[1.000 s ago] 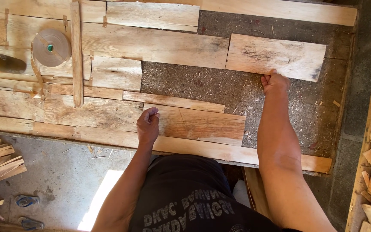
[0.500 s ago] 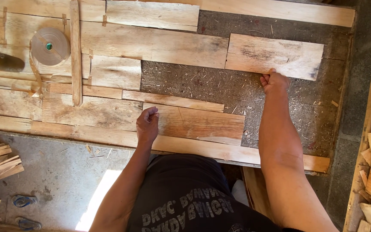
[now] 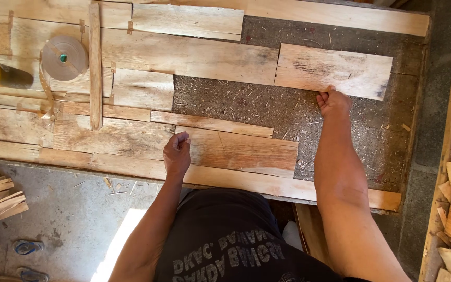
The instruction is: Cut and glue thin wood strips onto a panel to create a textured surface.
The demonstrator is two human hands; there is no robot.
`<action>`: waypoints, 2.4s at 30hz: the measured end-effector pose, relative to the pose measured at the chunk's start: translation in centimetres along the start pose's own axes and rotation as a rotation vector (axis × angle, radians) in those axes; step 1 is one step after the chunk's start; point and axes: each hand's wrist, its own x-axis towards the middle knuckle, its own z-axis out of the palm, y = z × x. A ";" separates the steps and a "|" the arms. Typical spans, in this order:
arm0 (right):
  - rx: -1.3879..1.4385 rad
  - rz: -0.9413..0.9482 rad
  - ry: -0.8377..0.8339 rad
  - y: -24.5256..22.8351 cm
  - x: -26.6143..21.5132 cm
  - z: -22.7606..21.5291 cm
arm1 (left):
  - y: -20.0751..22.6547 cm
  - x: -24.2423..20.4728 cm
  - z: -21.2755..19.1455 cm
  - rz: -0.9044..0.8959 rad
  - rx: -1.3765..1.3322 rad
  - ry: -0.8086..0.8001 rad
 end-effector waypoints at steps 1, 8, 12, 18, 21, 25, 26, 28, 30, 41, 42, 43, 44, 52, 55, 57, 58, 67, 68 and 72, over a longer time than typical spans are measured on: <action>0.014 0.004 -0.013 0.1 0.1 -0.1 | 0.1 0.0 -0.1 0.000 0.008 -0.001; 0.134 0.002 -0.071 0.6 -0.4 -1.1 | 0.2 -0.8 0.0 0.045 0.044 -0.050; 0.212 -0.004 -0.065 1.0 -0.7 -2.2 | 0.8 -0.9 -0.1 0.036 0.065 -0.085; 0.355 -0.040 -0.043 2.6 7.1 -5.4 | 1.1 -1.4 -0.4 0.060 0.111 -0.088; 0.409 -0.076 -0.047 2.1 8.0 -6.9 | 0.7 -2.0 -0.5 0.114 0.138 -0.089; 0.440 -0.114 -0.041 0.7 6.3 -8.1 | 1.0 -2.9 -0.7 0.262 0.218 -0.104; 0.438 -0.112 -0.044 0.6 7.0 -8.4 | 1.3 -3.0 -0.8 0.261 0.219 -0.101; 0.470 -0.117 -0.088 0.5 8.5 -9.3 | 2.0 -3.2 -0.7 0.348 0.252 -0.121; 0.478 -0.094 -0.071 0.7 8.0 -9.4 | 1.7 -3.3 -0.7 0.373 0.264 -0.135; 0.465 -0.015 -0.053 2.3 3.9 -9.5 | 2.9 -3.2 0.4 0.415 0.281 -0.233; 0.458 -0.009 -0.014 1.9 1.8 -9.2 | 3.2 -3.3 0.4 0.416 0.285 -0.234; 0.450 -0.003 0.024 1.5 -0.4 -8.8 | 3.6 -3.3 0.4 0.417 0.288 -0.236; 0.454 -0.006 0.024 1.2 -1.6 -8.6 | 3.8 -3.2 0.4 0.422 0.287 -0.237; 0.537 -0.040 -0.018 2.6 -0.1 -8.3 | 4.6 -3.1 -0.3 0.397 0.309 -0.239; 0.617 -0.071 -0.098 4.0 4.1 -8.8 | 3.8 -2.9 -0.7 0.405 0.289 -0.230; 0.622 -0.076 -0.082 3.4 2.6 -8.3 | 3.3 -2.5 -1.1 0.414 0.282 -0.213; 0.626 -0.076 -0.057 3.3 1.9 -8.2 | 3.0 -2.5 -1.3 0.417 0.279 -0.203; 0.521 -0.076 0.038 3.4 3.5 -8.0 | 0.3 -4.3 -6.5 0.371 0.278 -0.113; 0.523 -0.080 0.043 3.3 3.5 -8.1 | 0.0 -4.6 -6.8 0.373 0.275 -0.118; 0.499 -0.047 0.062 3.0 2.5 -8.0 | -1.0 -5.1 -8.2 0.324 0.277 -0.037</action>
